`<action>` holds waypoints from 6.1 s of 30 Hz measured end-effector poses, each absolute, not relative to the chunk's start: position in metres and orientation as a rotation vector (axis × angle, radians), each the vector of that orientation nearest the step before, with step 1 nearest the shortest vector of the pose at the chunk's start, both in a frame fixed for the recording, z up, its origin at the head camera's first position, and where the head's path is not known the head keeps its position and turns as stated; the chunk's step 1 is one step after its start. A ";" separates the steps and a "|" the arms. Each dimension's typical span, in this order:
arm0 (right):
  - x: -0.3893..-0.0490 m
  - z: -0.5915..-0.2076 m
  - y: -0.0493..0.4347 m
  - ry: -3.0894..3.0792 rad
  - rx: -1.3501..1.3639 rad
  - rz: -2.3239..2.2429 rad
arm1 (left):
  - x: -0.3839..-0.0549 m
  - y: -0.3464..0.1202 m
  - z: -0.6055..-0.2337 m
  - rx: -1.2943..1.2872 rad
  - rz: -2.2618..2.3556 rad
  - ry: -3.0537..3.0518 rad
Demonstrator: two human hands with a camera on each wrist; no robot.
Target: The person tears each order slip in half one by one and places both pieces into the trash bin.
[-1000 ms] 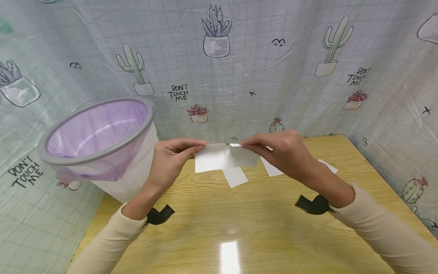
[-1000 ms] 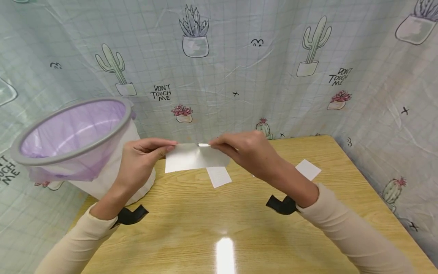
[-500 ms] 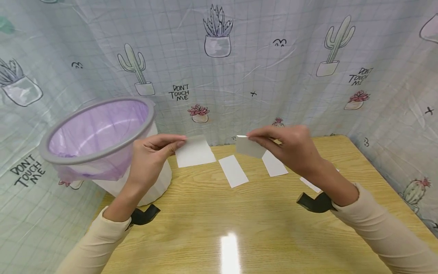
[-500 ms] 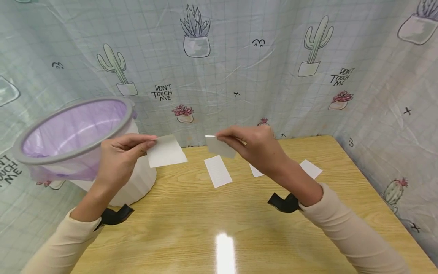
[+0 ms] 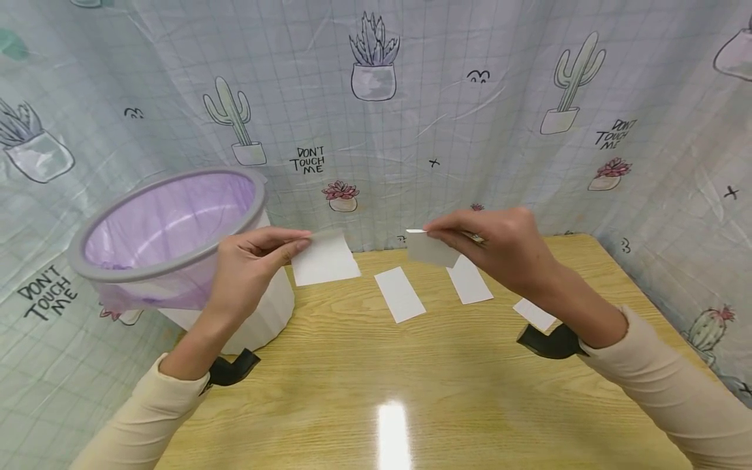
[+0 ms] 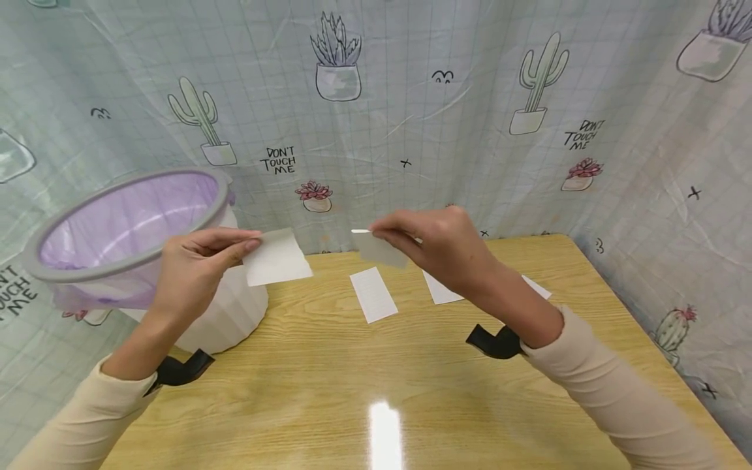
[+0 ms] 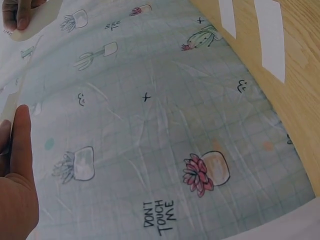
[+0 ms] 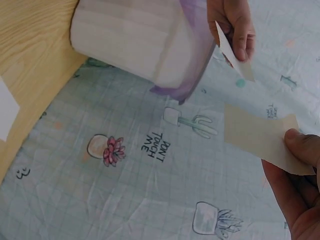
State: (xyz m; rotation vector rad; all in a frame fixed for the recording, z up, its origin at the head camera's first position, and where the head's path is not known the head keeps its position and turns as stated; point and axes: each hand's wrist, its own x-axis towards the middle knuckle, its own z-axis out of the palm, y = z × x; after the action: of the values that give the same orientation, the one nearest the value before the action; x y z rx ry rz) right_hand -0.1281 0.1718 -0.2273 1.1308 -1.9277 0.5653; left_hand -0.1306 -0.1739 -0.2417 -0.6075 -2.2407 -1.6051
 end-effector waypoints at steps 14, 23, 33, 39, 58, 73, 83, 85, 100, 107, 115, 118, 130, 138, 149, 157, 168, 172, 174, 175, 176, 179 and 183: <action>-0.129 -0.211 0.167 -1.989 1.278 0.479 | -0.129 -0.194 -0.226 -0.551 -1.376 -2.367; -0.131 -0.197 0.152 -2.021 1.391 0.413 | -0.131 -0.202 -0.214 -0.538 -1.277 -2.401; -0.135 -0.181 0.128 -2.046 1.479 0.287 | -0.135 -0.216 -0.203 -0.506 -1.204 -2.428; -0.143 -0.157 0.111 -2.166 1.532 0.271 | -0.139 -0.223 -0.192 -0.462 -1.173 -2.447; -0.171 -0.111 0.072 -2.340 1.591 0.340 | -0.140 -0.241 -0.169 -0.442 -1.120 -2.460; -0.195 -0.095 0.036 -2.318 1.628 0.373 | -0.148 -0.266 -0.146 -0.351 -1.145 -2.416; -0.208 -0.075 0.000 -2.378 1.491 0.405 | -0.153 -0.274 -0.141 -0.295 -1.156 -2.393; -0.209 -0.071 -0.008 -2.401 1.468 0.398 | -0.153 -0.276 -0.139 -0.281 -1.170 -2.387; -0.239 -0.076 -0.070 -2.459 1.527 0.456 | -0.164 -0.304 -0.122 -0.153 -1.298 -2.313; -0.250 -0.083 -0.098 -2.561 1.410 0.555 | -0.179 -0.330 -0.112 -0.048 -1.382 -2.276; -0.261 -0.089 -0.115 -2.706 1.280 0.729 | -0.188 -0.355 -0.121 0.102 -1.222 -2.423; -0.264 -0.092 -0.120 -2.736 1.257 0.745 | -0.191 -0.360 -0.123 0.131 -1.158 -2.460; -0.274 -0.102 -0.132 -2.849 1.108 0.823 | -0.201 -0.362 -0.125 0.152 -1.086 -2.527; -0.275 -0.105 -0.137 -2.833 1.141 0.747 | -0.201 -0.358 -0.123 0.191 -1.169 -2.534; -0.277 -0.106 -0.149 -2.830 1.147 0.805 | -0.200 -0.363 -0.123 0.141 -1.161 -2.529; -0.277 -0.104 -0.155 -2.880 1.072 0.770 | -0.203 -0.358 -0.120 -0.076 -1.545 -2.415; -0.288 -0.117 -0.111 -2.919 1.114 0.714 | -0.196 -0.333 -0.120 -0.168 -1.486 -2.553; -0.287 -0.128 -0.076 -2.867 1.206 0.654 | -0.190 -0.308 -0.127 -0.255 -1.447 -2.591; -0.285 -0.133 -0.056 -2.862 1.237 0.644 | -0.184 -0.295 -0.132 -0.299 -1.391 -2.617; -0.284 -0.137 -0.047 -2.851 1.246 0.642 | -0.181 -0.288 -0.135 -0.318 -1.353 -2.632; -0.283 -0.139 -0.037 -2.857 1.247 0.636 | -0.177 -0.282 -0.137 -0.337 -1.305 -2.647; -0.276 -0.149 -0.008 -2.825 1.267 0.597 | -0.168 -0.263 -0.144 -0.407 -1.165 -2.662; -0.261 -0.172 0.029 -2.739 1.326 0.476 | -0.156 -0.236 -0.158 -0.538 -1.090 -2.629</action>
State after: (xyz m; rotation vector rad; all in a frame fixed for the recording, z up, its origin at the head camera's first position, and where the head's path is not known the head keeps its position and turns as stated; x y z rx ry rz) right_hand -0.2612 0.0293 -0.1719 1.3257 -2.7388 0.4763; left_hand -0.1561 -0.2362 -0.1579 -0.5378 -2.6286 -1.0904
